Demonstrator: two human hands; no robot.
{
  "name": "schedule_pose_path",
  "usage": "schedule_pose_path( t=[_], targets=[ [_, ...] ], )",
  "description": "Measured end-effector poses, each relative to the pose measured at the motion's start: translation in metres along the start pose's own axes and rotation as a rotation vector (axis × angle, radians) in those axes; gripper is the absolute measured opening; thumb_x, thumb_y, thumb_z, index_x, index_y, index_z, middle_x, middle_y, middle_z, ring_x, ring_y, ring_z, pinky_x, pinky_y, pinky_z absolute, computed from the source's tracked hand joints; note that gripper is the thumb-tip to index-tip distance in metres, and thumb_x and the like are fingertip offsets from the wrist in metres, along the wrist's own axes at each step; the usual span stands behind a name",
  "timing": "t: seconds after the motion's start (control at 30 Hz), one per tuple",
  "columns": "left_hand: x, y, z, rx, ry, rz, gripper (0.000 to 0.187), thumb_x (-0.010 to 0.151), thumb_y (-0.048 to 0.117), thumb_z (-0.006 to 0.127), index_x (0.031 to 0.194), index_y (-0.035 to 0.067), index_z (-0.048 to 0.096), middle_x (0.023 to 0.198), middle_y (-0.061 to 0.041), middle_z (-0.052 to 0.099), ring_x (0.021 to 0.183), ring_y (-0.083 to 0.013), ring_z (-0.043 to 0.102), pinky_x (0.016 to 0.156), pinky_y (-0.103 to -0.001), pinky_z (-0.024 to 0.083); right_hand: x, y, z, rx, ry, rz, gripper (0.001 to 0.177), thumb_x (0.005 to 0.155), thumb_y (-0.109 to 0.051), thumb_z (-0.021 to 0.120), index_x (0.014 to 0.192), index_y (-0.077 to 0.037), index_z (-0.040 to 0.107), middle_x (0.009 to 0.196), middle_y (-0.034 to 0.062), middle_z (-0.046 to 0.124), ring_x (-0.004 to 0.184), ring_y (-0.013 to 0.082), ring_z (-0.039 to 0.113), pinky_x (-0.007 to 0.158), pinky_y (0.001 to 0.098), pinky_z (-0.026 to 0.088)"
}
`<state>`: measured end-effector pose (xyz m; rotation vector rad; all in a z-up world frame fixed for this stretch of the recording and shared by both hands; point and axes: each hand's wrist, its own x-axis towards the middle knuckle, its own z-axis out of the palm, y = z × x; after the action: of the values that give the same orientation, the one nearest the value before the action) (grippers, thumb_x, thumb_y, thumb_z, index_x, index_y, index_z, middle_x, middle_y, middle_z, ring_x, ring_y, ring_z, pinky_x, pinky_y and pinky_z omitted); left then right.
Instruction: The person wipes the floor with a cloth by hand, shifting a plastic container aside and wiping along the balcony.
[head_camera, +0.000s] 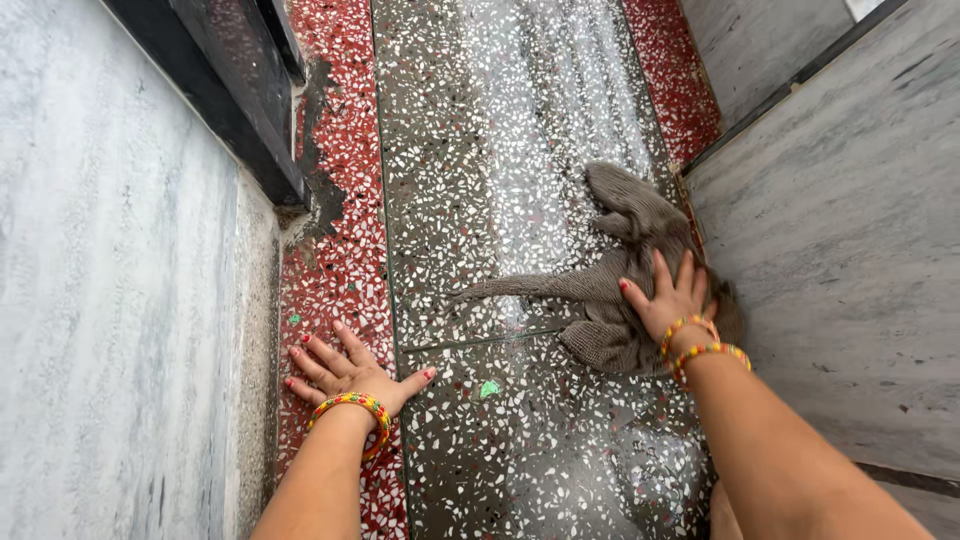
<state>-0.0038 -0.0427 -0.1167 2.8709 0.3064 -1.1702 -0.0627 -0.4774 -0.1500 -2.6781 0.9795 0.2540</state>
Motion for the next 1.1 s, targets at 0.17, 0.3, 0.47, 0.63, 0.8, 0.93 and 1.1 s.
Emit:
schedule_pose_path(
  t=[0.17, 0.3, 0.47, 0.63, 0.8, 0.93, 1.1],
  targets=[
    [-0.004, 0.001, -0.002, -0.007, 0.025, 0.015, 0.158, 0.062, 0.094, 0.069, 0.161, 0.013, -0.024, 0.166, -0.03, -0.024, 0.148, -0.0502, -0.03, 0.111, -0.07, -0.014, -0.074, 0.019, 0.036, 0.021, 0.031, 0.27, 0.097, 0.081, -0.085, 0.042, 0.162, -0.04, 0.012, 0.172, 0.0073, -0.008, 0.157, 0.0377, -0.003, 0.117, 0.0733, 0.005],
    [-0.006, 0.002, -0.005, -0.011, 0.018, -0.002, 0.158, 0.062, 0.094, 0.069, 0.161, 0.014, -0.025, 0.166, -0.03, -0.021, 0.149, -0.0501, -0.028, 0.112, -0.07, -0.012, -0.142, 0.011, 0.063, -0.079, -0.061, 0.283, 0.106, 0.077, -0.088, 0.043, 0.162, -0.038, 0.006, 0.171, 0.0121, -0.012, 0.155, 0.0411, -0.005, 0.115, 0.0743, 0.007],
    [-0.007, 0.0, -0.005, -0.034, 0.039, 0.004, 0.159, 0.061, 0.093, 0.071, 0.162, 0.015, -0.024, 0.167, -0.028, -0.02, 0.15, -0.0494, -0.027, 0.113, -0.07, -0.011, -0.168, 0.009, 0.058, -0.247, -0.25, 0.154, 0.112, 0.079, -0.091, 0.042, 0.163, -0.033, -0.004, 0.168, 0.0187, -0.022, 0.154, 0.0445, -0.014, 0.114, 0.0731, 0.004],
    [-0.007, 0.0, -0.003, -0.021, 0.049, 0.021, 0.156, 0.063, 0.093, 0.068, 0.161, 0.014, -0.024, 0.166, -0.029, -0.021, 0.149, -0.0496, -0.028, 0.113, -0.071, -0.01, -0.17, 0.0, 0.043, -0.203, -0.32, 0.155, 0.112, 0.079, -0.092, 0.04, 0.163, -0.034, -0.006, 0.167, 0.0182, -0.026, 0.154, 0.044, -0.019, 0.116, 0.0723, 0.001],
    [-0.007, -0.001, -0.002, -0.015, 0.053, 0.013, 0.155, 0.064, 0.093, 0.067, 0.162, 0.013, -0.023, 0.166, -0.03, -0.019, 0.149, -0.0496, -0.029, 0.113, -0.071, -0.012, -0.169, -0.01, 0.031, -0.302, -0.394, 0.172, 0.112, 0.08, -0.092, 0.036, 0.163, -0.035, -0.013, 0.167, 0.0197, -0.03, 0.153, 0.045, -0.021, 0.117, 0.0701, 0.0],
    [-0.004, 0.004, -0.003, -0.02, 0.066, -0.008, 0.155, 0.063, 0.093, 0.067, 0.162, 0.015, -0.022, 0.167, -0.027, -0.02, 0.151, -0.0475, -0.027, 0.115, -0.07, -0.01, -0.171, -0.01, 0.027, -0.262, -0.38, 0.104, 0.112, 0.082, -0.091, 0.035, 0.164, -0.03, -0.011, 0.167, 0.0219, -0.027, 0.153, 0.0458, -0.02, 0.116, 0.0719, 0.0],
    [-0.005, -0.002, 0.007, -0.032, 0.114, -0.003, 0.155, 0.06, 0.093, 0.069, 0.162, 0.016, -0.02, 0.167, -0.027, -0.019, 0.151, -0.0471, -0.025, 0.116, -0.069, -0.009, -0.167, -0.005, 0.025, -0.297, -0.329, -0.004, 0.108, 0.084, -0.09, 0.033, 0.164, -0.03, -0.009, 0.167, 0.0231, -0.024, 0.153, 0.047, -0.018, 0.116, 0.0712, 0.0]
  ],
)
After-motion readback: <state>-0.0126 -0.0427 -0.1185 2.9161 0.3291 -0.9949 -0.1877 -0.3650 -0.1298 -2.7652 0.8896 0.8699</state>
